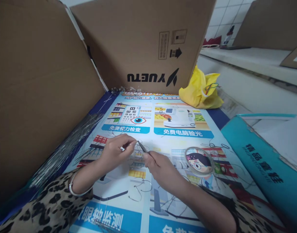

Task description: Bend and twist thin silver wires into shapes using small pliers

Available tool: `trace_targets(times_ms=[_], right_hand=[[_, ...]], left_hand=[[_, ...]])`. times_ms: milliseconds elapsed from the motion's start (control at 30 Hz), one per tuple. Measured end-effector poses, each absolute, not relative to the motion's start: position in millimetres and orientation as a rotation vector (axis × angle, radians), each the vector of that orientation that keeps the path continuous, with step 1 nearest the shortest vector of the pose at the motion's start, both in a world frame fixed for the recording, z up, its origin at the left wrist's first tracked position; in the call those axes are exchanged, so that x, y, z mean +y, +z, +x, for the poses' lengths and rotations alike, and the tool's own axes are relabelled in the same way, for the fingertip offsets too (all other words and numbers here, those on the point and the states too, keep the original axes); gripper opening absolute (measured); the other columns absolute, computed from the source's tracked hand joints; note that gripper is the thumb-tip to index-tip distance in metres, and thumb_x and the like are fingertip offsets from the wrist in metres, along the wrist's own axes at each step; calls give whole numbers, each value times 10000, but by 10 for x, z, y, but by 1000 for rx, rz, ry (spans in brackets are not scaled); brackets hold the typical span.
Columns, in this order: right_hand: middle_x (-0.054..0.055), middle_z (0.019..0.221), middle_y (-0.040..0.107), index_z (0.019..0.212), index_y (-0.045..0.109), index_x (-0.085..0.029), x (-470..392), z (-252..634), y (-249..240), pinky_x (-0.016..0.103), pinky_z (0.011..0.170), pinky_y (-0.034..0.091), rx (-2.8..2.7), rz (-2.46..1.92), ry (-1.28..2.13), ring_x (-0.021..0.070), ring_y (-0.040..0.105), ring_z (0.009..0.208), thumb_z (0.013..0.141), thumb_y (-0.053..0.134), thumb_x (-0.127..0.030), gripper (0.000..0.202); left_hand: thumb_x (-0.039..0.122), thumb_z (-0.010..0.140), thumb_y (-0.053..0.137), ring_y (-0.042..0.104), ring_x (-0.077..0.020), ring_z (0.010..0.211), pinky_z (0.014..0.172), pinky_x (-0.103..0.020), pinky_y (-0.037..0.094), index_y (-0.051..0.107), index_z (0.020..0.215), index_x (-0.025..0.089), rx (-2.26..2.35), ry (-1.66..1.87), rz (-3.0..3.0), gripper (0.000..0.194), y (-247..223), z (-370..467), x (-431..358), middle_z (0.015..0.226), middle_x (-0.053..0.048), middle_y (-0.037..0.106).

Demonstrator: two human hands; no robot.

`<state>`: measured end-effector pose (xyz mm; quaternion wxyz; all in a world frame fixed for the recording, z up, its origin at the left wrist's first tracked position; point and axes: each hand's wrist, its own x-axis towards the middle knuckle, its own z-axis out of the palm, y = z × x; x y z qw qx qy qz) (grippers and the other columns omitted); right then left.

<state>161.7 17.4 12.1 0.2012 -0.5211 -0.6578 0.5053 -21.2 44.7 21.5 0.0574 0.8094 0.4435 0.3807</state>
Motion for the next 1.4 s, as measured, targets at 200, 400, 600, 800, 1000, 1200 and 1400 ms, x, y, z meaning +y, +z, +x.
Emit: trace_targets(times_ms=[200, 400, 600, 800, 1000, 1200, 1400], right_hand=[[-46, 511, 420, 716, 431, -211, 190, 1625, 95, 239, 472, 337, -1822, -1457, 1426, 92, 397, 468, 886, 274, -555, 415], [-47, 536, 415, 699, 416, -207, 185, 1620, 73, 235, 476, 337, -1788, -1423, 1463, 86, 396, 481, 873, 288, -587, 437], [-53, 526, 415, 702, 413, -206, 185, 1619, 70, 234, 488, 342, -1766, -1399, 1501, 86, 410, 477, 876, 299, -576, 425], [-56, 503, 404, 692, 410, -210, 170, 1599, 122, 238, 481, 337, -1762, -1434, 1499, 86, 396, 452, 881, 292, -560, 416], [-38, 515, 422, 678, 416, -216, 159, 1590, 113, 246, 497, 332, -1861, -1474, 1384, 105, 403, 491, 880, 264, -573, 438], [-26, 575, 425, 634, 379, -212, 178, 1594, 94, 254, 539, 318, -1969, -1471, 1220, 114, 397, 558, 891, 293, -515, 407], [-24, 594, 420, 634, 349, -213, 201, 1607, 104, 255, 537, 295, -2088, -1450, 1179, 114, 387, 572, 899, 266, -505, 403]], left_hand=[[87, 754, 488, 587, -115, 644, 595, -220, 436, 647, 790, 167, 1304, 1102, 2498, 181, 199, -252, 486, 717, -20, 670], [81, 742, 478, 570, -107, 594, 571, -215, 432, 636, 742, 159, 1311, 1142, 2572, 176, 182, -240, 480, 645, -13, 642], [76, 725, 483, 550, -103, 571, 560, -215, 422, 623, 726, 153, 1342, 1166, 2570, 160, 149, -221, 482, 616, -5, 613], [76, 726, 479, 552, -104, 576, 564, -213, 427, 619, 726, 157, 1348, 1171, 2568, 162, 148, -215, 477, 621, -7, 615], [82, 737, 467, 550, -112, 582, 561, -221, 420, 602, 719, 153, 1329, 1137, 2607, 154, 154, -223, 473, 625, -13, 607], [84, 769, 460, 574, -127, 645, 599, -232, 437, 594, 753, 156, 1257, 1000, 2597, 153, 211, -274, 508, 686, -23, 627], [112, 812, 462, 599, -129, 714, 645, -235, 455, 598, 786, 161, 1164, 890, 2562, 147, 317, -334, 537, 767, -33, 662]])
